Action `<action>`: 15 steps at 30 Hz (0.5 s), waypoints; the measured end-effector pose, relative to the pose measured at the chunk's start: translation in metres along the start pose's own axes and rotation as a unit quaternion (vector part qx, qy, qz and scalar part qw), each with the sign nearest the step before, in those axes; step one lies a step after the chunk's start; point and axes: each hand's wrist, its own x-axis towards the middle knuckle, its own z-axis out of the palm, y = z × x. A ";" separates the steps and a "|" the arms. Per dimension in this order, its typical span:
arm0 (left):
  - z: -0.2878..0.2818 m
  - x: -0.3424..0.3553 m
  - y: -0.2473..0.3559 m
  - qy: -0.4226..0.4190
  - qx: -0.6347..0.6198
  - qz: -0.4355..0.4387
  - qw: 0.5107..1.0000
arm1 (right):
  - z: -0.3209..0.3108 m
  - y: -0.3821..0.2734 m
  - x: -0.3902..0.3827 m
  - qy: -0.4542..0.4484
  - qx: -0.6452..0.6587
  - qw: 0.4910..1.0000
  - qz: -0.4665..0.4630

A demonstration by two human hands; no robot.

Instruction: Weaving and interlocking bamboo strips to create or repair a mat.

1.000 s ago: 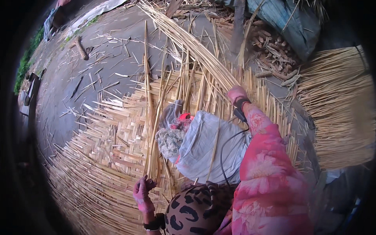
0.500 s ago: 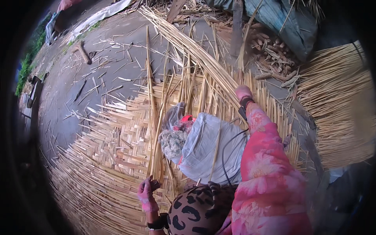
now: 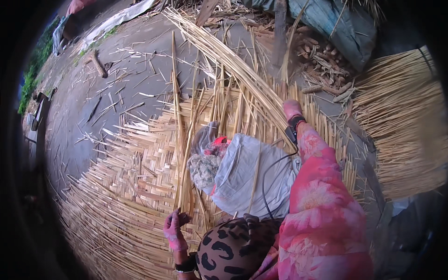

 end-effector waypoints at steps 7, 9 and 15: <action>0.002 0.004 -0.002 0.018 0.017 -0.008 1.000 | -0.041 -0.046 -0.018 -0.125 0.150 0.979 0.064; 0.009 0.005 0.000 -0.007 0.016 -0.020 1.000 | -0.033 -0.022 -0.007 -0.072 0.190 0.973 0.110; -0.015 0.000 0.010 0.030 -0.003 -0.011 0.999 | -0.078 -0.082 0.031 0.109 0.267 0.957 -0.017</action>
